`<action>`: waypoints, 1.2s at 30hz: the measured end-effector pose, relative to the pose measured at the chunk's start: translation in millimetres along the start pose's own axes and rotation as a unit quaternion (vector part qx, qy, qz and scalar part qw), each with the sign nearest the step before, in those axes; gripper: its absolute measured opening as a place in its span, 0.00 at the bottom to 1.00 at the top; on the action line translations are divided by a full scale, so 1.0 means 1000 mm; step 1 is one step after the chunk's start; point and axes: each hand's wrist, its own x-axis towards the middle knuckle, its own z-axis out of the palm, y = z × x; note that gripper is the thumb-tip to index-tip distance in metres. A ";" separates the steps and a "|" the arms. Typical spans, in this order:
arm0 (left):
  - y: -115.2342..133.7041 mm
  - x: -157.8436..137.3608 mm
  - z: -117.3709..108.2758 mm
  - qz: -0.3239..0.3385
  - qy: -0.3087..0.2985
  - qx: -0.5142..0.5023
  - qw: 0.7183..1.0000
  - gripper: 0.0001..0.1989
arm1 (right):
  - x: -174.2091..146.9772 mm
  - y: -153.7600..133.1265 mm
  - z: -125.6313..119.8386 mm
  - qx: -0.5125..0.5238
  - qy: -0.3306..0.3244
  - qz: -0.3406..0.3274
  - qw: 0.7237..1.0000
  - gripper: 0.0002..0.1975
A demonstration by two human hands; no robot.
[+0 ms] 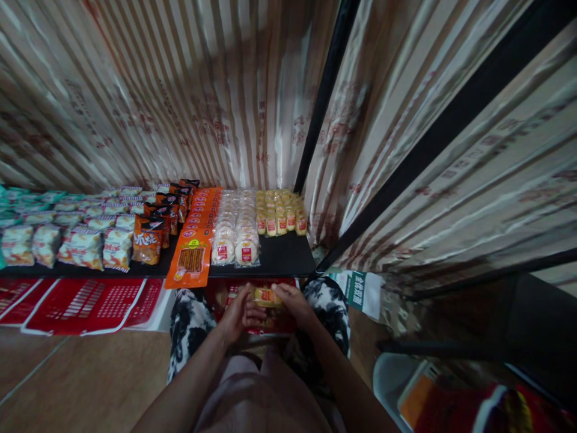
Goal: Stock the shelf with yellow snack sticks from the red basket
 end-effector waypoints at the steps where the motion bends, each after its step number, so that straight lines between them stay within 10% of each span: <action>1: 0.002 -0.002 0.001 0.000 -0.017 -0.007 1.000 0.26 | 0.000 -0.006 -0.004 -0.004 -0.017 -0.003 1.000 0.22; 13: -0.004 -0.004 0.010 0.101 -0.067 0.086 0.989 0.15 | 0.018 -0.035 -0.021 -0.271 0.020 -0.112 0.956 0.20; 25: 0.007 0.018 0.041 0.171 0.082 0.054 0.980 0.15 | 0.015 -0.014 -0.010 -0.062 0.139 -0.103 0.983 0.29; 36: 0.011 0.051 0.057 0.258 0.071 0.160 0.950 0.13 | 0.020 -0.021 -0.024 -0.176 0.163 -0.096 0.966 0.19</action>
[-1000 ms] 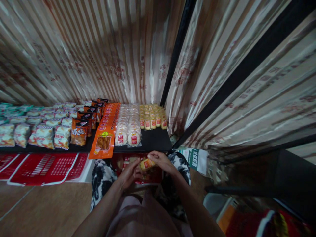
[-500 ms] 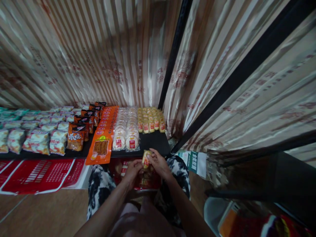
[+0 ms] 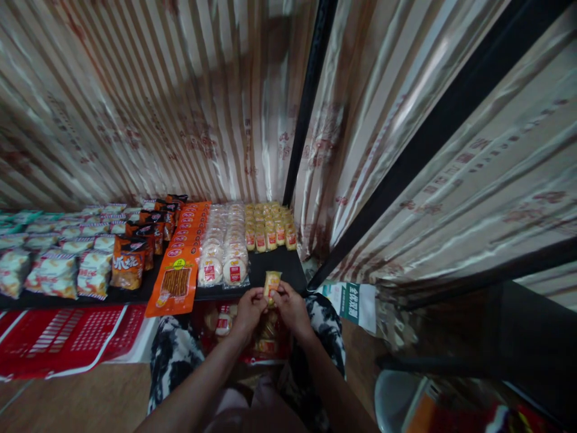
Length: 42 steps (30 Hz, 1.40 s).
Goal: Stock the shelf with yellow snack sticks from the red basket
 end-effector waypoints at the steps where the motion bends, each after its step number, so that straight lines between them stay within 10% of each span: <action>1: 0.000 0.004 0.001 0.018 0.003 0.029 0.999 0.12 | 0.002 -0.001 -0.001 -0.013 0.012 -0.010 1.000 0.19; 12: 0.028 0.036 0.023 0.133 0.007 0.262 0.956 0.07 | 0.023 -0.011 -0.011 -0.088 0.096 -0.101 0.986 0.21; 42: 0.047 0.115 0.071 0.121 0.088 0.353 0.924 0.09 | 0.083 0.023 0.013 -0.078 0.185 -0.137 0.970 0.26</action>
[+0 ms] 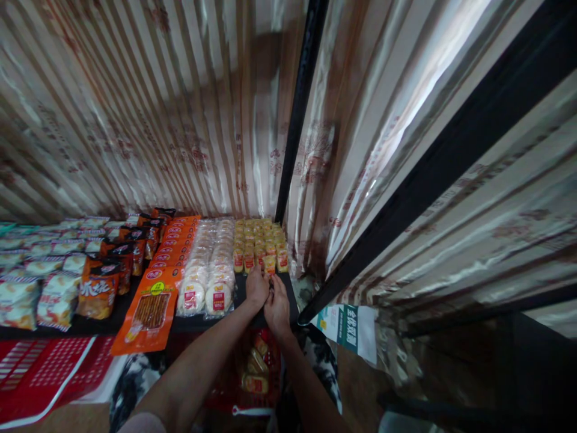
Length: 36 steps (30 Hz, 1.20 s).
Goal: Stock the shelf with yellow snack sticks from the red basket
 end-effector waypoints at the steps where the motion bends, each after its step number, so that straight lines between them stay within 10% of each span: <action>1: 0.001 0.001 0.000 0.005 -0.001 0.012 1.000 0.09 | 0.001 0.000 0.000 0.000 0.001 -0.001 1.000 0.26; 36: -0.006 0.005 0.009 0.092 0.020 0.003 0.996 0.17 | 0.003 0.003 0.005 -0.101 -0.013 -0.034 0.994 0.25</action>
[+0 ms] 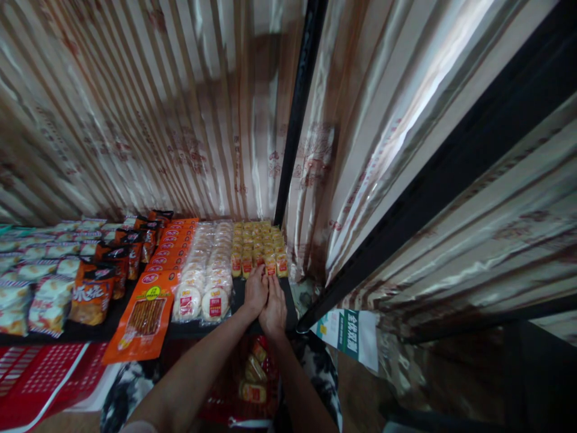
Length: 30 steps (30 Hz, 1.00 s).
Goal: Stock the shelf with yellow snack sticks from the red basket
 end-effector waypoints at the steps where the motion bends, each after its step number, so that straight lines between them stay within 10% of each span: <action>1: 0.000 -0.001 -0.001 0.001 0.005 0.001 1.000 0.17 | 0.000 0.000 0.000 -0.001 0.002 -0.002 1.000 0.25; 30: -0.017 -0.062 -0.025 0.015 -0.002 -0.004 1.000 0.15 | -0.011 -0.010 -0.010 0.084 0.031 -0.054 0.995 0.11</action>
